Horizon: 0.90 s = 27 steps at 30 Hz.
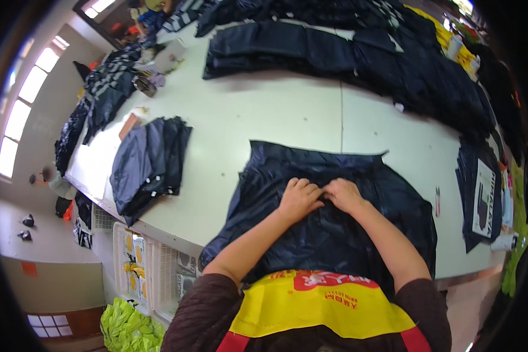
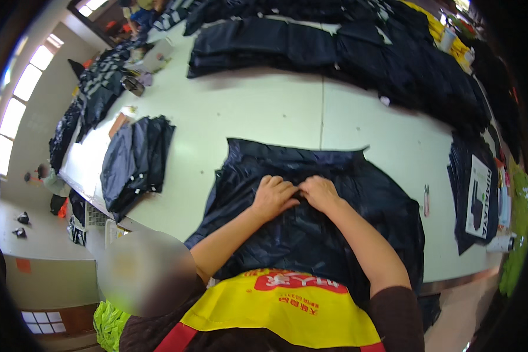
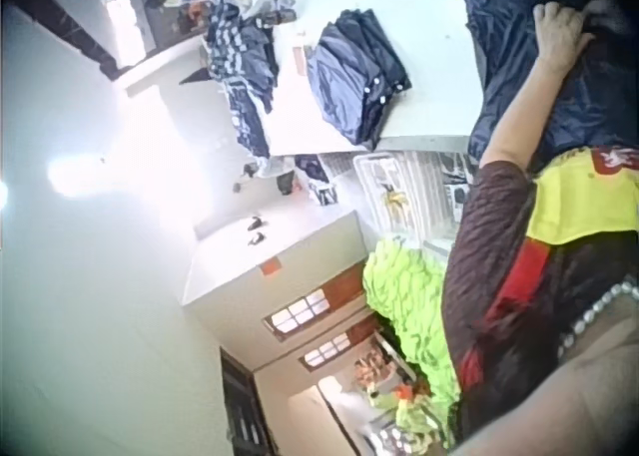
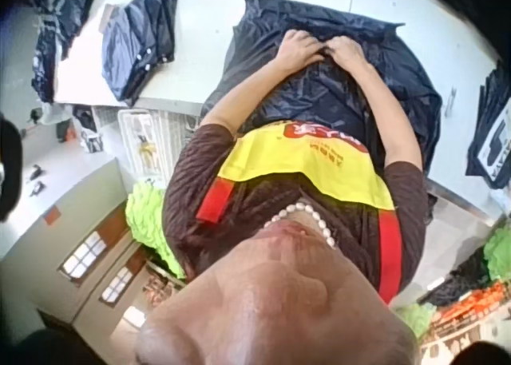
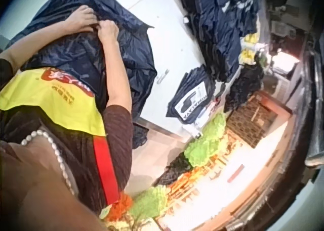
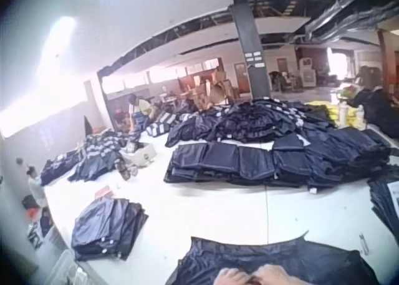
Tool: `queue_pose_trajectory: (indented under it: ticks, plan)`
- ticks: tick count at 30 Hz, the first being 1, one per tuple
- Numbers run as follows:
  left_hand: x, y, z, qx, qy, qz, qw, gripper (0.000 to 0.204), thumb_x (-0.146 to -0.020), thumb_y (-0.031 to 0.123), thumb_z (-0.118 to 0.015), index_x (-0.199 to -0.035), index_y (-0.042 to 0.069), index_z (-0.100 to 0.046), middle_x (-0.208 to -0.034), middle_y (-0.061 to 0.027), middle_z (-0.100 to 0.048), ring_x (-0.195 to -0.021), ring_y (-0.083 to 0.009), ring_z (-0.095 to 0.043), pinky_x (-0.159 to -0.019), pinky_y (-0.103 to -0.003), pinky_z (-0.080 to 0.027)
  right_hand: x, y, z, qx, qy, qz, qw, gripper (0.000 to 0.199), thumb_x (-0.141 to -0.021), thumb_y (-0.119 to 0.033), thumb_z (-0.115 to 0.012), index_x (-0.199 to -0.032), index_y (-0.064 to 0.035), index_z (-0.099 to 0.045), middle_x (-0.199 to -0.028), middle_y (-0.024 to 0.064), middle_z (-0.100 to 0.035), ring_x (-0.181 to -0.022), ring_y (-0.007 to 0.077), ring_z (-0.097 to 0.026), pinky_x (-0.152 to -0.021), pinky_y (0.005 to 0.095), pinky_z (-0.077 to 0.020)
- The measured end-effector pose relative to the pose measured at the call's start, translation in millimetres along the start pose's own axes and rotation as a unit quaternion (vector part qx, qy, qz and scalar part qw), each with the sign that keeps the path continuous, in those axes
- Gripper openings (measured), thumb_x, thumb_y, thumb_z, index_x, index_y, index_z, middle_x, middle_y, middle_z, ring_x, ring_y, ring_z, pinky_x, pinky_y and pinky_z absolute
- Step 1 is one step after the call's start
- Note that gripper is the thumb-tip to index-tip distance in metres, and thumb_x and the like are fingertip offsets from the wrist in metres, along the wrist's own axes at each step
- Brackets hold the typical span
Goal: The person folds a black jacket on a white table, smoothing and aligning the fabric, then places it into a black plastic bag. They repeat the process with another jacket, folding and bagging it before stacking the finished items.
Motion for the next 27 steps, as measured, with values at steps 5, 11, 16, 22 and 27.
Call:
queue_pose_trajectory:
  ticks: [5,11,16,22,27]
  plan:
    - [-0.2,-33.3,-27.9,0.111,-0.046,0.058,0.991,0.014,-0.069,0.02,-0.07,-0.079,0.011,-0.067,-0.077,-0.0039,-0.064,-0.075,-0.0254,-0.057,-0.066,-0.039,-0.043,12.7,-50.4,37.0,0.194,0.187,0.118,0.956,0.012,-0.076,-0.015,-0.056,-0.085,-0.0089,-0.06,-0.077,0.004,-0.055,-0.076,0.0205,-0.054,-0.07,0.0306,-0.0421]
    - [-10.2,-59.1,-45.8,0.19,-0.128,0.163,0.96,0.02,-0.072,0.024,-0.069,-0.085,0.009,-0.069,-0.083,-0.0076,-0.066,-0.081,-0.0247,-0.058,-0.071,-0.037,-0.045,-9.3,8.3,9.6,0.007,0.055,0.094,0.994,0.015,-0.073,-0.014,-0.063,-0.088,-0.0089,-0.065,-0.076,0.0073,-0.058,-0.079,0.0244,-0.057,-0.07,0.0367,-0.0488]
    - [-6.4,-23.8,-21.6,-0.002,-0.028,0.036,0.999,0.029,-0.072,0.026,-0.07,-0.096,0.011,-0.065,-0.095,-0.0021,-0.063,-0.094,-0.0229,-0.052,-0.084,-0.038,-0.037,-24.0,15.7,12.6,0.0,-0.024,0.008,1.0,0.011,-0.077,-0.018,-0.064,-0.082,-0.0079,-0.064,-0.081,0.0092,-0.062,-0.087,0.0274,-0.059,-0.076,0.0385,-0.0495]
    - [-13.0,-68.5,-41.9,0.115,-0.075,0.084,0.987,0.021,-0.075,0.023,-0.068,-0.091,0.009,-0.066,-0.087,-0.0044,-0.065,-0.09,-0.0245,-0.056,-0.081,-0.039,-0.039,-27.2,-11.1,38.3,0.062,0.138,0.165,0.975,0.013,-0.074,-0.017,-0.067,-0.079,-0.0075,-0.059,-0.08,0.0073,-0.057,-0.081,0.0258,-0.054,-0.072,0.0364,-0.0462]
    - [-25.8,-44.2,-23.8,-0.057,0.054,0.092,0.993,0.029,-0.073,0.025,-0.069,-0.099,0.013,-0.064,-0.099,-0.003,-0.06,-0.096,-0.0233,-0.05,-0.083,-0.038,-0.036,-47.6,41.9,11.9,-0.095,0.017,0.041,0.994,0.023,-0.08,-0.022,-0.062,-0.096,-0.006,-0.066,-0.09,0.0104,-0.062,-0.09,0.03,-0.057,-0.079,0.0379,-0.046]
Point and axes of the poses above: each hand's wrist, its own x-axis away from the middle knuckle, its own z-axis out of the back of the hand, y = z × x, the point moved 5 cm from there along -x, towards the middle knuckle
